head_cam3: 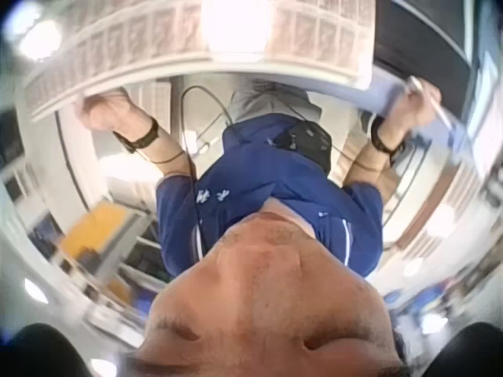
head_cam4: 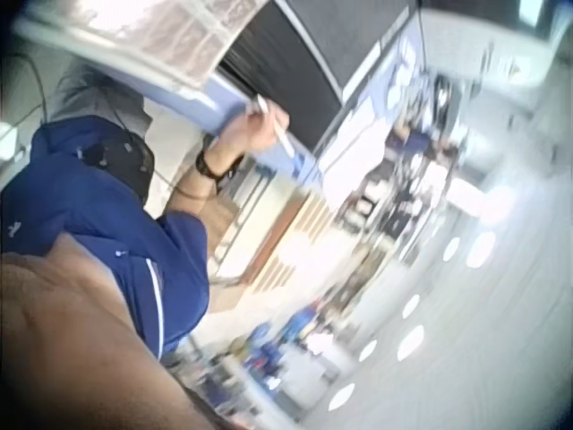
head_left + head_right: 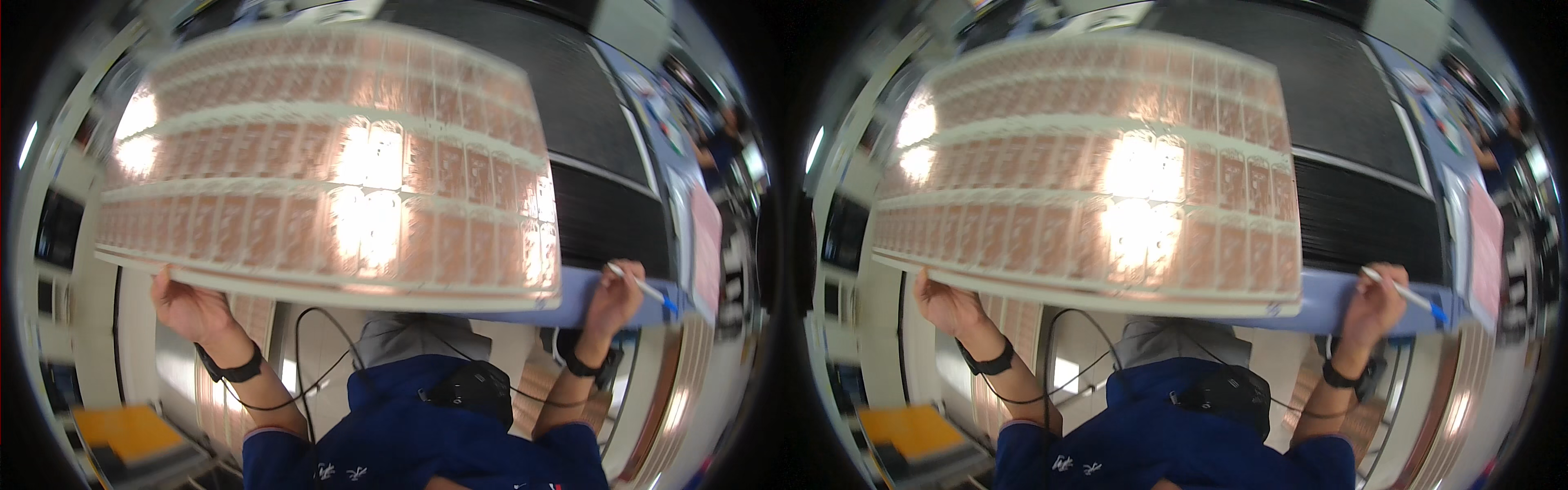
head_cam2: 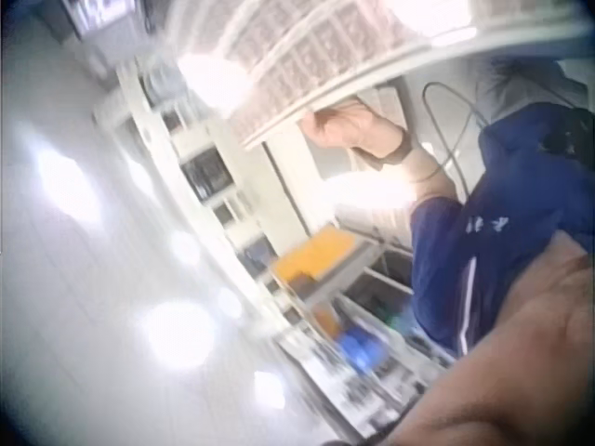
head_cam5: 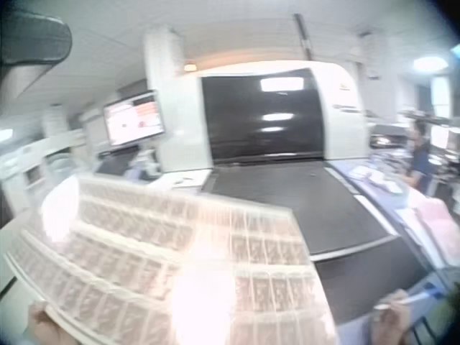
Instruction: Inspecting large sheets of copper components and marking them with a pen on an industrial machine.
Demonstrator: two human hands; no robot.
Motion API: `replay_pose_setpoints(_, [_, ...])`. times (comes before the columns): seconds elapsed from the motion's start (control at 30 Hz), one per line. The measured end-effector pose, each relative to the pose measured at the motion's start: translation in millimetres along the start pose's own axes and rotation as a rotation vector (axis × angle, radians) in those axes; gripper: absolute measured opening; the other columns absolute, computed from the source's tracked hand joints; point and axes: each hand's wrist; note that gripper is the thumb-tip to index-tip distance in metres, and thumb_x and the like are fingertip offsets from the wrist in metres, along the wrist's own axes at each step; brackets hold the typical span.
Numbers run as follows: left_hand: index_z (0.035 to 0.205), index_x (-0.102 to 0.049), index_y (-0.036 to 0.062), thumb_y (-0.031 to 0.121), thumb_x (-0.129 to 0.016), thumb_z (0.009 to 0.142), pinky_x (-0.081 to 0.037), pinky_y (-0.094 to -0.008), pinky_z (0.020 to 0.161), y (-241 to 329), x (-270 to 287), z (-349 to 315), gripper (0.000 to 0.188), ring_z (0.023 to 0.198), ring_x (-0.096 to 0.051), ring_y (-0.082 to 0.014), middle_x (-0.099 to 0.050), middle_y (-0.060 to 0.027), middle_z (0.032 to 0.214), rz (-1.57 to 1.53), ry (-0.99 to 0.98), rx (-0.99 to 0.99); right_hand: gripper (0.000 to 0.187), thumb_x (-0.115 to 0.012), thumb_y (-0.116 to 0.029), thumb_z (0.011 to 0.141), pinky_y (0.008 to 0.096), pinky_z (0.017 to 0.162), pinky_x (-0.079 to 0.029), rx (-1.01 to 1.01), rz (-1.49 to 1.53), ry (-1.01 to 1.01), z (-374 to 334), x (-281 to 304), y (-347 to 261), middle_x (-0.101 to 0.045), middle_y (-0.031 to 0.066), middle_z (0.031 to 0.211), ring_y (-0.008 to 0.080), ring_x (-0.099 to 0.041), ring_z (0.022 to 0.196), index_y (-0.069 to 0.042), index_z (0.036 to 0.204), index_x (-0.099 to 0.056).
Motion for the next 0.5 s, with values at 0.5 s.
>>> replay_pose_setpoints(0.5, [0.102, -0.058, -0.0092, 0.01, -0.051, 0.097, -0.058, -0.0232, 0.084, 179.7, 213.2, -291.3, 0.021, 0.092, -0.065, -0.0171, -0.064, -0.0171, 0.104, 0.464, 0.896, -0.688, 0.016, -0.05, -0.014, 0.091, 0.023, 0.065, -0.041, -0.014, 0.094, -0.088, 13.3, 27.2, 1.3, -0.053, 0.0135, 0.087, 0.0155, -0.049, 0.073, 0.002, 0.091, -0.051])
Point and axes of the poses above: each hand's wrist, its own z-axis towards the middle knuckle, its own x-axis out of the back of the hand, y = z × x
